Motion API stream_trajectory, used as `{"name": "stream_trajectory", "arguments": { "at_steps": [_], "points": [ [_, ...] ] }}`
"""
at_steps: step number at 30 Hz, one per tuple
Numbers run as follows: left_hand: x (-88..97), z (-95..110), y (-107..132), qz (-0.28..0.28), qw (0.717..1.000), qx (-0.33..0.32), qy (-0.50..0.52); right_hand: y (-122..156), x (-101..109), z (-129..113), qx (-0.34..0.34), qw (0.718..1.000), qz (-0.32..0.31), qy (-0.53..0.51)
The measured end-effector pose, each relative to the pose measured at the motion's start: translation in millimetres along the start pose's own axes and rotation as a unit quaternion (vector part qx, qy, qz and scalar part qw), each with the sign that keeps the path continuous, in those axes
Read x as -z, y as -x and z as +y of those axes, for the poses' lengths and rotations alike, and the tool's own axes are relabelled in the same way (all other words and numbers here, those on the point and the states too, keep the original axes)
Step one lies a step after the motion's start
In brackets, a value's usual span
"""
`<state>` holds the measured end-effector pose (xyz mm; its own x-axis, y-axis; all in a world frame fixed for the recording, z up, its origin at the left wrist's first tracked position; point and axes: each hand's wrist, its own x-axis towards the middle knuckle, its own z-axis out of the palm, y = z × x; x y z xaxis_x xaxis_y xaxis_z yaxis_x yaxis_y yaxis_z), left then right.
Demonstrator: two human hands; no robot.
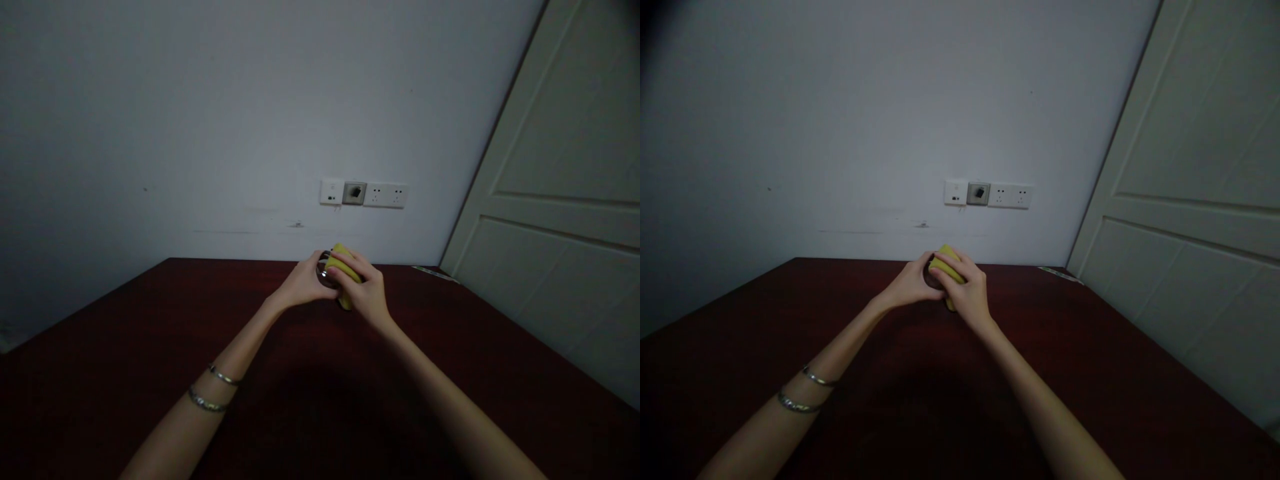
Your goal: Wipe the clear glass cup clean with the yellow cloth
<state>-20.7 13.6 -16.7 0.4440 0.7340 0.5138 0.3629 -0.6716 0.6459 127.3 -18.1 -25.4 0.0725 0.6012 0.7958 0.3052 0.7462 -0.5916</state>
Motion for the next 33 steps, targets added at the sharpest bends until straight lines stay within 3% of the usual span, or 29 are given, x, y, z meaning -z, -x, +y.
{"name": "stream_trajectory", "arguments": {
  "at_steps": [4, 6, 12, 15, 24, 27, 29, 33],
  "points": [
    [0.5, 2, -1, -0.029, 0.998, -0.023, 0.053, -7, 4, -1, -0.098, 0.991, 0.024, -0.085],
    [0.4, 3, -2, -0.042, 0.994, -0.021, 0.099, -9, 8, -2, -0.117, 0.987, 0.022, -0.11],
    [10.5, 10, -3, -0.102, 0.973, 0.037, 0.202, -14, 16, -17, -0.007, 0.997, -0.02, -0.079],
    [17.7, 15, -2, -0.112, 0.969, 0.033, 0.218, -19, 16, -23, 0.004, 0.997, -0.037, -0.068],
    [27.4, 25, -7, -0.09, 0.965, -0.021, 0.244, -28, 10, -29, -0.139, 0.975, 0.006, -0.176],
    [28.0, 31, -6, -0.085, 0.967, -0.02, 0.238, -28, 15, -35, -0.08, 0.989, -0.012, -0.123],
    [27.2, 32, -5, -0.075, 0.973, -0.005, 0.219, -26, 20, -40, -0.001, 0.997, -0.036, -0.066],
    [24.3, 30, -2, -0.024, 0.986, -0.014, 0.162, -23, 26, -45, 0.156, 0.977, -0.145, 0.018]
  ]
}}
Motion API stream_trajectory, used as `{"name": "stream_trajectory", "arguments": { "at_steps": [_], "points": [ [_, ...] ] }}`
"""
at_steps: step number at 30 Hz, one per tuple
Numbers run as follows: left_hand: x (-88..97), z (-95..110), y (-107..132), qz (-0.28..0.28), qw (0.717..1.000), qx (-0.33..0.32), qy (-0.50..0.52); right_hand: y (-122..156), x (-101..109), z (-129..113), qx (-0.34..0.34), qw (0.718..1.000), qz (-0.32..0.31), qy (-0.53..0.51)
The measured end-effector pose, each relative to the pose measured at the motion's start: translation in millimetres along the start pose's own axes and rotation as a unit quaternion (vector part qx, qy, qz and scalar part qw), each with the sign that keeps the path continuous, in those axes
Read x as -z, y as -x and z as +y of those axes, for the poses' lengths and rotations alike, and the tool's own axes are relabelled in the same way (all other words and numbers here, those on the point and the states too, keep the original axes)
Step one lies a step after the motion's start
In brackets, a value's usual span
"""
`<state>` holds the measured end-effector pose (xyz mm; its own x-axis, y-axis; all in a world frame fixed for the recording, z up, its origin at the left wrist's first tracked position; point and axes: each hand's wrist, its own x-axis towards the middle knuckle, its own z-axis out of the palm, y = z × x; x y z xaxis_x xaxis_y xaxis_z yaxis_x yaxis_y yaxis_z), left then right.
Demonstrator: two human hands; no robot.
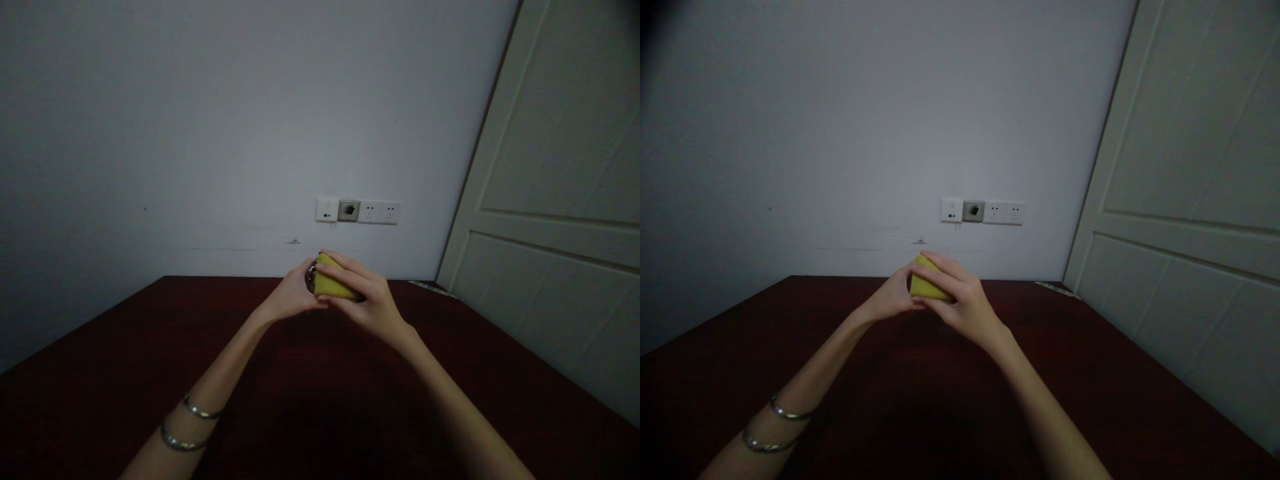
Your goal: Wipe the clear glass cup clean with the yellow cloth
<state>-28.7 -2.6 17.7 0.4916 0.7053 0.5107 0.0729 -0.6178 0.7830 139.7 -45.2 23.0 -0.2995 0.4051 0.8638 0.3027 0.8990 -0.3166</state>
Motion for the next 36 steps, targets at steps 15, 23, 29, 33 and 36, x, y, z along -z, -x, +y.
{"name": "stream_trajectory", "arguments": {
  "at_steps": [15, 23, 29, 33, 36],
  "points": [
    [-13.8, 16, 18, 0.046, 0.988, 0.127, -0.077, -4, 4, -2, -0.127, 0.989, 0.014, -0.078],
    [-13.2, 17, 20, 0.074, 0.986, 0.094, -0.117, -6, 2, -7, -0.18, 0.98, 0.042, -0.067],
    [-9.8, 13, 20, 0.105, 0.969, 0.111, -0.194, -3, -6, -12, -0.108, 0.994, 0.021, -0.025],
    [-12.9, 17, 20, 0.053, 0.981, 0.113, -0.15, -3, -1, -8, -0.161, 0.985, 0.03, -0.052],
    [-16.2, 20, 20, 0.017, 0.985, 0.132, -0.11, -3, 5, -3, -0.208, 0.974, 0.023, -0.085]
  ]
}}
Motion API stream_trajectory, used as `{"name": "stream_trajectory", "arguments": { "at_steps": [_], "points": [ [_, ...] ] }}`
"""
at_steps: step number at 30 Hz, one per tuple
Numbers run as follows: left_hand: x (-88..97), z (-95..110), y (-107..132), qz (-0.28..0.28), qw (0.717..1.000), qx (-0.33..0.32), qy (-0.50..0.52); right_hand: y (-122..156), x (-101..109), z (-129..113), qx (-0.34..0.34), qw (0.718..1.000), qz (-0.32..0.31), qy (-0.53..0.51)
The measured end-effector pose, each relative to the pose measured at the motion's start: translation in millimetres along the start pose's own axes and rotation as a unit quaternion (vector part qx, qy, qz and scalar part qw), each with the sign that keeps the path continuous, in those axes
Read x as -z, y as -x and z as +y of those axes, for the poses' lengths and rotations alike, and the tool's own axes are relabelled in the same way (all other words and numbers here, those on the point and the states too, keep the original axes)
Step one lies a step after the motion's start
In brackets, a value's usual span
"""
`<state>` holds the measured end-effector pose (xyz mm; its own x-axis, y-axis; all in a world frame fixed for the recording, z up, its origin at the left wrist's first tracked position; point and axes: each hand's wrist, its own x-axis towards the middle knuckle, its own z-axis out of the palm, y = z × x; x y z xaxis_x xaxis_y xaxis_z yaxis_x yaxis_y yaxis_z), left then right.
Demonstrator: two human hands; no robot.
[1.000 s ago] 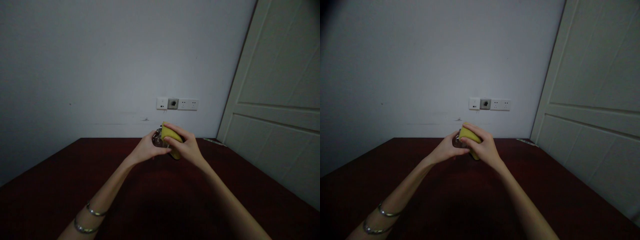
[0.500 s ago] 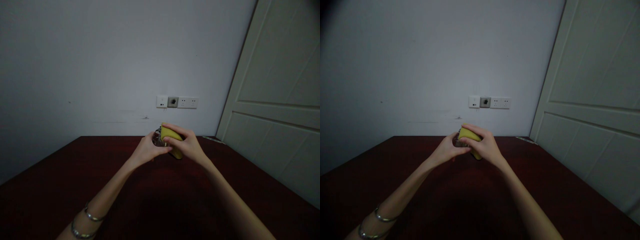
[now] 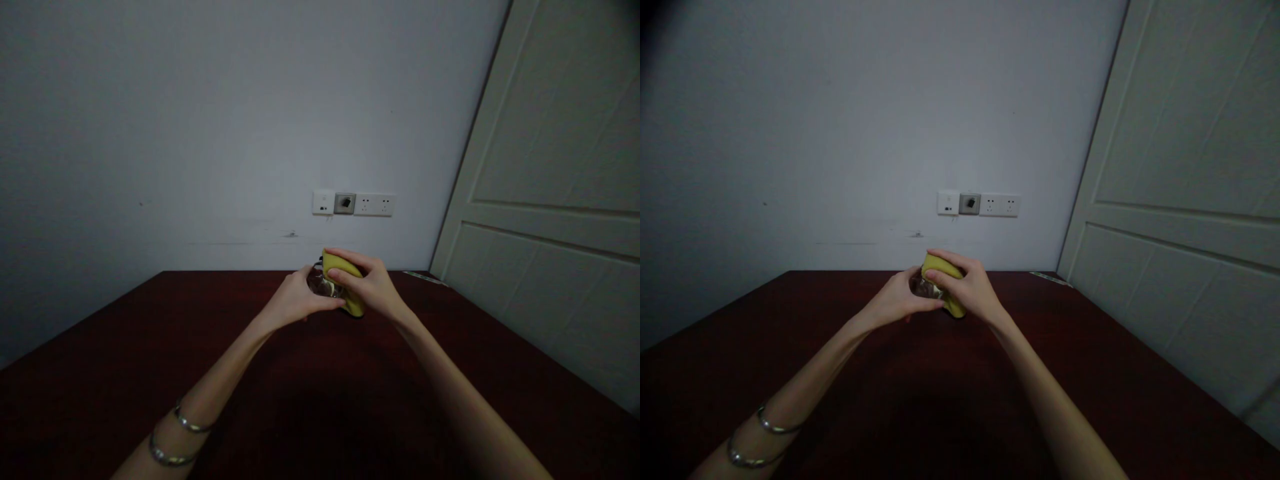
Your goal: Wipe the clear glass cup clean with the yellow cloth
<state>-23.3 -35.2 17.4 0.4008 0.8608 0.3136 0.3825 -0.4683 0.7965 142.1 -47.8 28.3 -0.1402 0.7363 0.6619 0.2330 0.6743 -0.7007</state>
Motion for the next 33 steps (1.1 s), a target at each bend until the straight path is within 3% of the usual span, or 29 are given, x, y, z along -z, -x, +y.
{"name": "stream_trajectory", "arguments": {
  "at_steps": [4, 9, 16, 23, 28, 33],
  "points": [
    [-0.3, 0, 0, -0.052, 0.996, 0.006, 0.074, 3, 8, 3, 0.029, 0.999, -0.031, -0.018],
    [2.6, 2, 0, -0.095, 0.979, 0.014, 0.182, 10, 10, 5, 0.109, 0.987, -0.121, -0.006],
    [3.6, 2, 1, -0.107, 0.976, 0.025, 0.188, 11, 1, 12, 0.208, 0.967, -0.078, 0.123],
    [11.2, -14, -1, -0.172, 0.974, -0.038, 0.14, 13, 6, 14, 0.144, 0.986, -0.055, 0.061],
    [10.3, -9, 0, -0.105, 0.974, -0.094, 0.177, 12, 1, 11, 0.059, 0.996, -0.031, -0.053],
    [10.2, -9, 0, -0.063, 0.98, -0.1, 0.16, 11, -2, 7, 0.031, 0.996, -0.044, -0.064]
  ]
}}
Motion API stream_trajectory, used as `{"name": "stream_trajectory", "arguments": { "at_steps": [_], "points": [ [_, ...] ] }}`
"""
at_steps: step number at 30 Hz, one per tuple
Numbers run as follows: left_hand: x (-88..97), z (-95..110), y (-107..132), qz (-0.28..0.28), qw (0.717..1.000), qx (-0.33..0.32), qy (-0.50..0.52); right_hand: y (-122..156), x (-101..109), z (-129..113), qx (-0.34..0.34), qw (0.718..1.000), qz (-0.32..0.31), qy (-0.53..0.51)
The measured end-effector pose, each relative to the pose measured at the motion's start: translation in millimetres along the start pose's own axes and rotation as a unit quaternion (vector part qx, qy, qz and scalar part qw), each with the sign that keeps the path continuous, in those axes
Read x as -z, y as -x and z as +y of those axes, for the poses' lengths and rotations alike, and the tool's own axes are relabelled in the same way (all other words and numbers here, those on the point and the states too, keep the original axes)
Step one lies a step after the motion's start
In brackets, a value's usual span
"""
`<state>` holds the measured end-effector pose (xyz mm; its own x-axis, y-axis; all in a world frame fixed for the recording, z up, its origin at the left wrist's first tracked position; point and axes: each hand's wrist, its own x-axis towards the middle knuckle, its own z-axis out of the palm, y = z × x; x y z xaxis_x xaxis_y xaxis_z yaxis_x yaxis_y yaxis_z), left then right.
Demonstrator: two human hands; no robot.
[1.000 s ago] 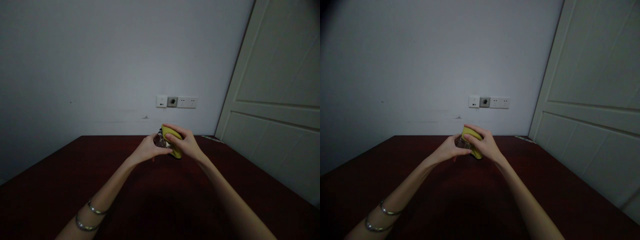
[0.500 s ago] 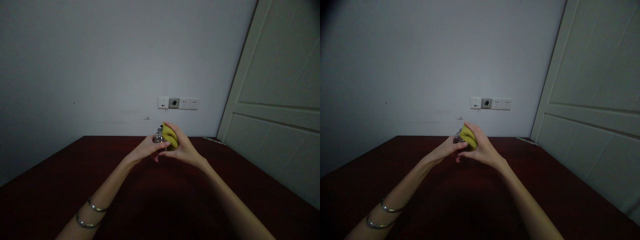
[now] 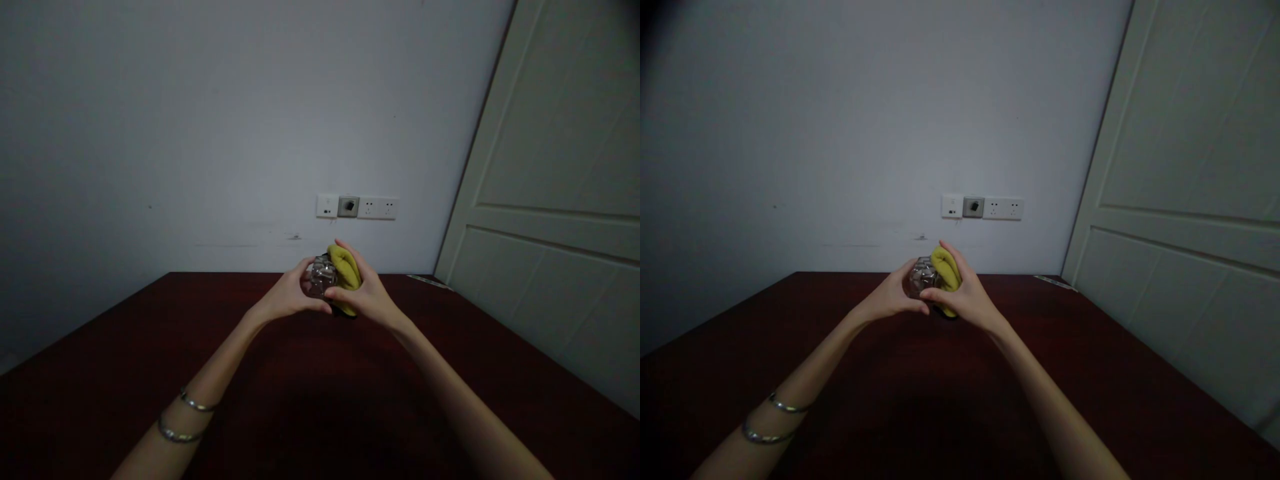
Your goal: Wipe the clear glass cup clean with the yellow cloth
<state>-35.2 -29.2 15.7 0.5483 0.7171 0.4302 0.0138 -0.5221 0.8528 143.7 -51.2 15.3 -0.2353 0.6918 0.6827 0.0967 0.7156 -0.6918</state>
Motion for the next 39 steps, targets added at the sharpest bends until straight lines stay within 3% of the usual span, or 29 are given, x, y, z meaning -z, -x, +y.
{"name": "stream_trajectory", "arguments": {
  "at_steps": [4, 7, 14, 18, 20, 23, 25, 28, 30, 32, 36, 39],
  "points": [
    [1.2, -2, 1, 0.011, 1.0, -0.002, -0.002, 2, -1, -1, 0.008, 1.0, -0.021, 0.022],
    [-0.2, -4, 1, 0.033, 0.999, -0.008, -0.024, 4, -6, 2, 0.03, 0.999, 0.008, 0.031],
    [-7.5, -9, 1, 0.065, 0.994, -0.035, -0.076, 9, -18, 11, 0.168, 0.971, 0.086, 0.146],
    [-9.5, -6, 3, 0.068, 0.987, -0.052, -0.134, 2, -22, 14, 0.078, 0.981, 0.168, 0.06],
    [-9.8, -4, 3, 0.068, 0.983, -0.057, -0.157, -1, -23, 14, 0.022, 0.983, 0.179, 0.026],
    [-9.9, -2, 3, 0.08, 0.979, -0.043, -0.183, -2, -22, 13, 0.022, 0.982, 0.178, 0.052],
    [-9.6, -3, 3, 0.087, 0.977, -0.026, -0.195, 1, -20, 11, 0.08, 0.977, 0.158, 0.119],
    [-8.3, -6, 2, 0.089, 0.977, -0.018, -0.194, 5, -16, 7, 0.177, 0.957, 0.077, 0.216],
    [-7.4, -8, 2, 0.094, 0.976, -0.023, -0.195, 4, -14, 6, 0.195, 0.951, 0.054, 0.233],
    [-7.1, -7, 2, 0.101, 0.975, -0.025, -0.198, 1, -13, 6, 0.167, 0.959, 0.084, 0.212],
    [-7.9, -3, 2, 0.101, 0.972, -0.013, -0.211, -5, -14, 7, 0.04, 0.982, 0.134, 0.126],
    [-7.7, -2, 2, 0.107, 0.966, -0.011, -0.235, -4, -15, 7, 0.048, 0.981, 0.12, 0.146]
  ]
}}
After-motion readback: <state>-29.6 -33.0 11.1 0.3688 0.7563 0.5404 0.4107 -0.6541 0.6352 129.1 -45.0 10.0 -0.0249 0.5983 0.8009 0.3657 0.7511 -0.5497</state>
